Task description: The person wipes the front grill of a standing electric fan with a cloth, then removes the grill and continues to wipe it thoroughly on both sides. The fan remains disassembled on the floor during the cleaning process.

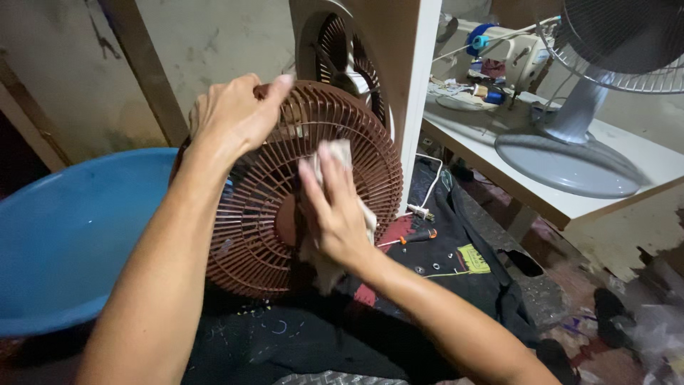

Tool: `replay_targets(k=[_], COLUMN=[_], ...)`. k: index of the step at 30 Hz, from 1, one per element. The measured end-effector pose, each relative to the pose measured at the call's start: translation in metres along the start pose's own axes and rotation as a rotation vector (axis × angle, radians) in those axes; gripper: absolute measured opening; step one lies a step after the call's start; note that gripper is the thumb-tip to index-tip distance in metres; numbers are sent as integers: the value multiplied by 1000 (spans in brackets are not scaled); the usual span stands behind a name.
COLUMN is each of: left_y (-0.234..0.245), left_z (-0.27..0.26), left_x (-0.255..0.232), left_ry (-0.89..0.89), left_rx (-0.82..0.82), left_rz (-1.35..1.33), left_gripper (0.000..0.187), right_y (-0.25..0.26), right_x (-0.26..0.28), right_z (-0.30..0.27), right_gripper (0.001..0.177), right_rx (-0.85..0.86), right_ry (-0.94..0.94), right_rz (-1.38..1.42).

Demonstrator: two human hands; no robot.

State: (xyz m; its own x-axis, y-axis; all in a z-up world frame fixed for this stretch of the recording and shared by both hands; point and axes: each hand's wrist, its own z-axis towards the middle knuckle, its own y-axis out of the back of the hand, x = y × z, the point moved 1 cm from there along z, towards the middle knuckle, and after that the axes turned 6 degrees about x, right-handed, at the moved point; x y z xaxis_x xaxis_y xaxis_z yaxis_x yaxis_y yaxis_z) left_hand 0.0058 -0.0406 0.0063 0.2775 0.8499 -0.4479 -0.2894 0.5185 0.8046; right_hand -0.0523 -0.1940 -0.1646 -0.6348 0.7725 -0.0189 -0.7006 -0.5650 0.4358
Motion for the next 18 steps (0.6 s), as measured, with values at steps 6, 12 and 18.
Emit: replay_targets(k=[6,12,18], left_y=[3,3,4], left_z=[-6,-1,-6], left_x=[3,6,13], left_ry=[3,-29,-42], left_rx=[-14,-12,-3], left_rz=[12,29,12], left_gripper=[66,61,61], right_y=[15,28,26], right_x=[-26,-54,-102], right_z=[-21,39,130], right_gripper=[46,52,58], right_rx=[-22,-105,326], right_ry=[18,-13,-399], right_rz=[287,153,231])
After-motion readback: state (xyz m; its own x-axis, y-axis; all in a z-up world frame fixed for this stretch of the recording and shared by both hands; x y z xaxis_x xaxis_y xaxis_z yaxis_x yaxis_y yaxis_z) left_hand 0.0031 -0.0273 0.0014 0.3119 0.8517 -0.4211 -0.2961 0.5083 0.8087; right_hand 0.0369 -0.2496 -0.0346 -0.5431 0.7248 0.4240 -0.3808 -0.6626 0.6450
